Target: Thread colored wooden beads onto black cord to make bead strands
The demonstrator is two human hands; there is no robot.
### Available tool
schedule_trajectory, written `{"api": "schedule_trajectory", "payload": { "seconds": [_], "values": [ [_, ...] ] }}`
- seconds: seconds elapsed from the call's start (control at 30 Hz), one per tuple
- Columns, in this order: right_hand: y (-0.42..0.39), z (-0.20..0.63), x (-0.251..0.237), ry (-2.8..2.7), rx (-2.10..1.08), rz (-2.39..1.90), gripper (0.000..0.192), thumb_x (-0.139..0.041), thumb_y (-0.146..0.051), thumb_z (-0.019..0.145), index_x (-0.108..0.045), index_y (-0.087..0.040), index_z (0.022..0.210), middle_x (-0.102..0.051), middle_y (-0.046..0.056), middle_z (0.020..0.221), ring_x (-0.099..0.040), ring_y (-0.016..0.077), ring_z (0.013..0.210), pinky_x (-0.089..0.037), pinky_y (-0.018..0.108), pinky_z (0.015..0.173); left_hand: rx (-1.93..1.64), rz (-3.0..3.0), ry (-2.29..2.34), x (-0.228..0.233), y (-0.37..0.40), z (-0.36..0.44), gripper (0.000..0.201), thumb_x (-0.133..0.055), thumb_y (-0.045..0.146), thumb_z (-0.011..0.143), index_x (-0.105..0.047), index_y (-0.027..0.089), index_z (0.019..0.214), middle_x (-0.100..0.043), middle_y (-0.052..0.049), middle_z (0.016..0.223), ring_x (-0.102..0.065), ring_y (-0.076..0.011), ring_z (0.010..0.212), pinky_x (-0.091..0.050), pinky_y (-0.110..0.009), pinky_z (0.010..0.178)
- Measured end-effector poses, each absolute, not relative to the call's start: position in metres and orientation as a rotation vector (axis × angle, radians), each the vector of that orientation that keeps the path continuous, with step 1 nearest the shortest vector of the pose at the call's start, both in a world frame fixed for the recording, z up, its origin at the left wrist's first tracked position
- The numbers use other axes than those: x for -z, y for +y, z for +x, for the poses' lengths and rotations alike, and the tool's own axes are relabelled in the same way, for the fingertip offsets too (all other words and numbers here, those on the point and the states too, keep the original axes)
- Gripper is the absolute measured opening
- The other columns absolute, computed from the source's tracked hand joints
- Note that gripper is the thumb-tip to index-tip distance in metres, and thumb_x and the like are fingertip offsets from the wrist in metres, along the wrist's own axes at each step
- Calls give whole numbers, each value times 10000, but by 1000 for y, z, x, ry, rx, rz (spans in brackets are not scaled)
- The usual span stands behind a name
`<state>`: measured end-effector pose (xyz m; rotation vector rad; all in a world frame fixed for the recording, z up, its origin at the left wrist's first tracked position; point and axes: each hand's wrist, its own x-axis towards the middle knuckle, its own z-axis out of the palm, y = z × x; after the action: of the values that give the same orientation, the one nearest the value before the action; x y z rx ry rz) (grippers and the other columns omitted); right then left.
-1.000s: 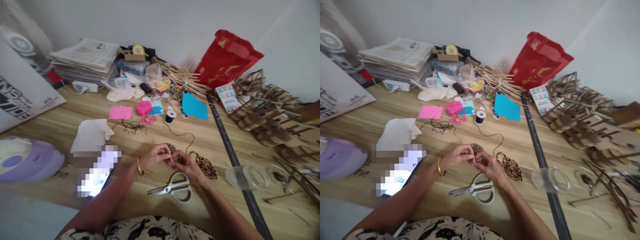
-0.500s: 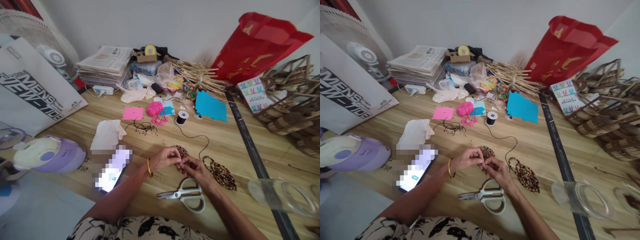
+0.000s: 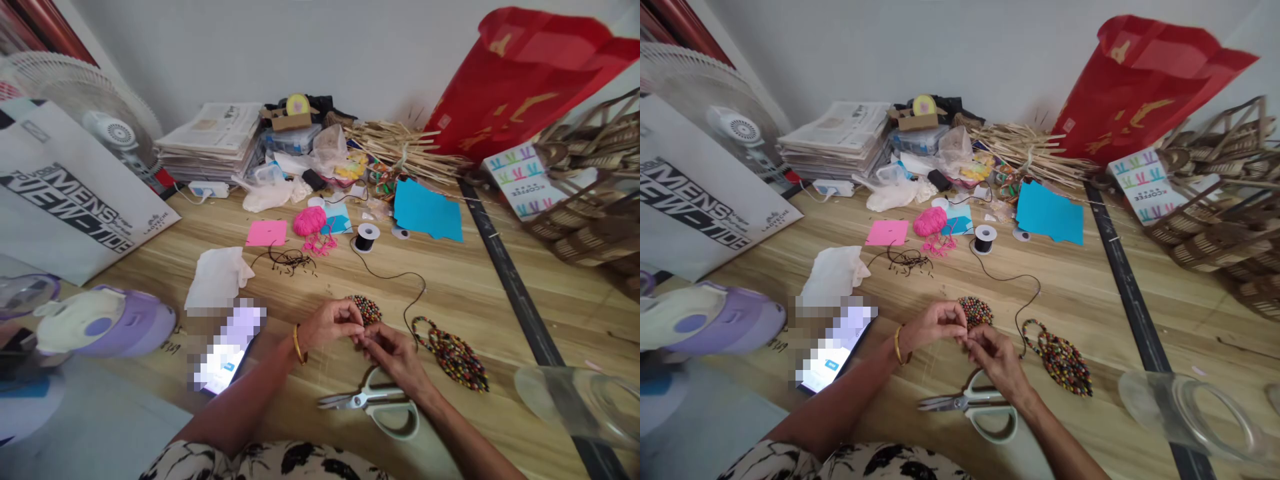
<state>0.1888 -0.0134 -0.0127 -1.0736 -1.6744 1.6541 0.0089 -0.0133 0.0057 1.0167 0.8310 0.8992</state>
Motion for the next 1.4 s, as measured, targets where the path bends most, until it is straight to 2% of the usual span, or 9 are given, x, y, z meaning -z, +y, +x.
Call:
{"api": "schedule_trajectory", "payload": {
  "seconds": [0.2,0.4,0.7,0.9,1.13,1.3,1.4],
  "values": [
    [-15,185,9,-1599,-1700,-1011,275,-618,-425,775,-567,-162,837,-609,23,724,-531,89,534,-444,198,493,-909,1020,831,-6,-13,10,270,-718,306,676,-560,110,774,-609,-8,649,-580,-98,578,-449,-220,588],
    [-9,184,5,-1582,-1803,-1068,327,-628,-469,750,-550,-153,779,-606,19,677,-544,87,506,-411,174,417,-910,1044,780,-3,-14,9,261,-695,312,704,-563,105,794,-612,-24,661,-581,-105,602,-447,-227,599],
    [-2,180,-5,-1604,-1875,-1053,355,-650,-492,717,-537,-160,770,-614,31,715,-580,110,556,-430,189,438,-937,1026,792,-6,-12,4,234,-676,293,726,-566,109,819,-619,-28,680,-593,-114,623,-455,-235,616],
    [-2,178,-3,-1564,-1822,-1078,339,-634,-480,734,-548,-162,817,-584,5,650,-523,92,503,-418,203,449,-973,986,845,-8,-9,2,229,-679,276,719,-559,107,817,-634,-37,701,-595,-115,620,-459,-244,626],
    [-6,180,5,-1518,-1783,-1074,319,-626,-473,737,-527,-170,745,-500,-30,566,-455,78,453,-393,201,433,-1062,1013,937,-2,-8,6,226,-669,259,724,-551,106,841,-647,-43,715,-584,-103,605,-467,-239,620],
    [-6,180,4,-1523,-1709,-1097,324,-610,-485,737,-532,-170,734,-439,-39,549,-351,62,435,-299,187,392,-1071,1100,998,0,-9,8,214,-652,231,738,-565,107,889,-657,-51,746,-589,-105,631,-470,-235,639],
    [-5,181,2,-1567,-1626,-1096,301,-600,-465,747,-539,-171,725,-438,-31,568,-339,68,467,-272,189,407,-1070,1136,1033,0,-10,9,212,-648,226,740,-571,109,898,-661,-55,755,-593,-110,645,-470,-235,646]
  ]
}}
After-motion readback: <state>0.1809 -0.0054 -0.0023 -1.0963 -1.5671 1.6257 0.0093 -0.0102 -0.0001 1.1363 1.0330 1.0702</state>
